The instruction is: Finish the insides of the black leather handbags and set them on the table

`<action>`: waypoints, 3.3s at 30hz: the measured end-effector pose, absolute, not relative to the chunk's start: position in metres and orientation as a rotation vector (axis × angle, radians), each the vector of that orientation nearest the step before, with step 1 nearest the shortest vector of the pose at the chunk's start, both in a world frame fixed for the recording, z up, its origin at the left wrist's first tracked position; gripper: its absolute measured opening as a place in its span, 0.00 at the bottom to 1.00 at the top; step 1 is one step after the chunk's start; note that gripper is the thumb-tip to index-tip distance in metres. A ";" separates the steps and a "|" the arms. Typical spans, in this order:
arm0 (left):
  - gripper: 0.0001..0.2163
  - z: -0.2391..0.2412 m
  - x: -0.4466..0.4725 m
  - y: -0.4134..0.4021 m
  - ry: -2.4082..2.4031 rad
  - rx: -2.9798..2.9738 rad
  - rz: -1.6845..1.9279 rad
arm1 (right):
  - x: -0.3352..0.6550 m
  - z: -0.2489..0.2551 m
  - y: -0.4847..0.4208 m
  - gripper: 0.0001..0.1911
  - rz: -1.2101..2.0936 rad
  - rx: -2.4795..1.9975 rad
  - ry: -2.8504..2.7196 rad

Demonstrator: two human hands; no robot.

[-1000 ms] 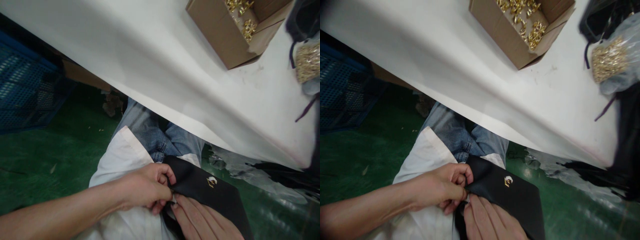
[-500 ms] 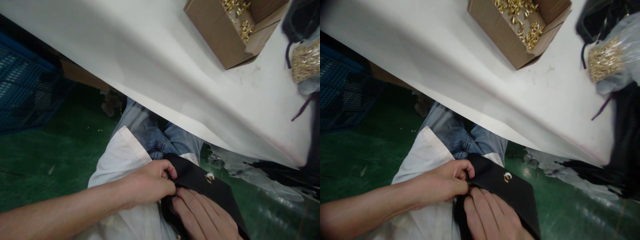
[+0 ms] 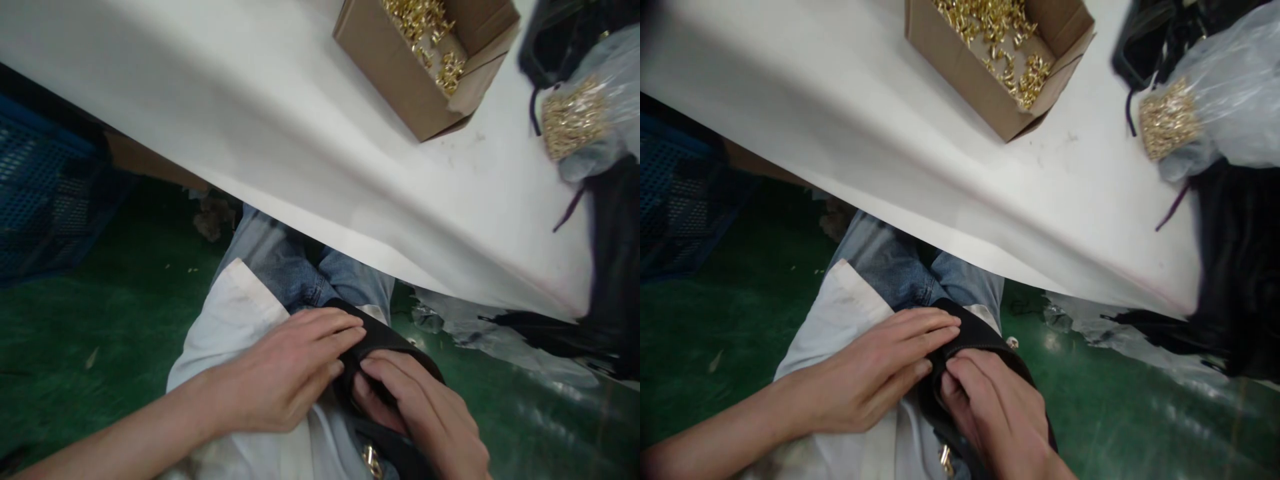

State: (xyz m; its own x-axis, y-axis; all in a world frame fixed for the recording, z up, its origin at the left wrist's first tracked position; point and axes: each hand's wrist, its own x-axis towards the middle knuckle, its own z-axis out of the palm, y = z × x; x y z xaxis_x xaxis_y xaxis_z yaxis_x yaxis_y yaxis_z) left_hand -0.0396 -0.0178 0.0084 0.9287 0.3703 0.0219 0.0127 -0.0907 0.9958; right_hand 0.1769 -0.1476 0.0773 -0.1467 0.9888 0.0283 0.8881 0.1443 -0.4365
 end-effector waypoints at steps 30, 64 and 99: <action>0.25 0.007 -0.004 0.030 0.024 1.793 0.071 | 0.157 0.066 -0.143 0.10 0.606 -1.854 -1.775; 0.17 0.015 -0.001 0.049 -0.059 1.720 -0.088 | 0.158 0.067 -0.144 0.08 0.716 -1.906 -1.609; 0.14 -0.010 -0.010 0.019 -0.087 2.101 0.358 | 0.162 0.073 -0.143 0.11 1.017 -1.942 -1.618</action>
State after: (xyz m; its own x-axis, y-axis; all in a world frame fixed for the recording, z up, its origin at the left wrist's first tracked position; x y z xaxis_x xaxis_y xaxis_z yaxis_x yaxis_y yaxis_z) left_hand -0.0096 0.0193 -0.0101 0.9543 0.0805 0.2878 -0.2034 -0.5309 0.8227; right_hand 0.1620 -0.1432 0.0731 0.0584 0.9614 -0.2688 0.6594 -0.2394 -0.7127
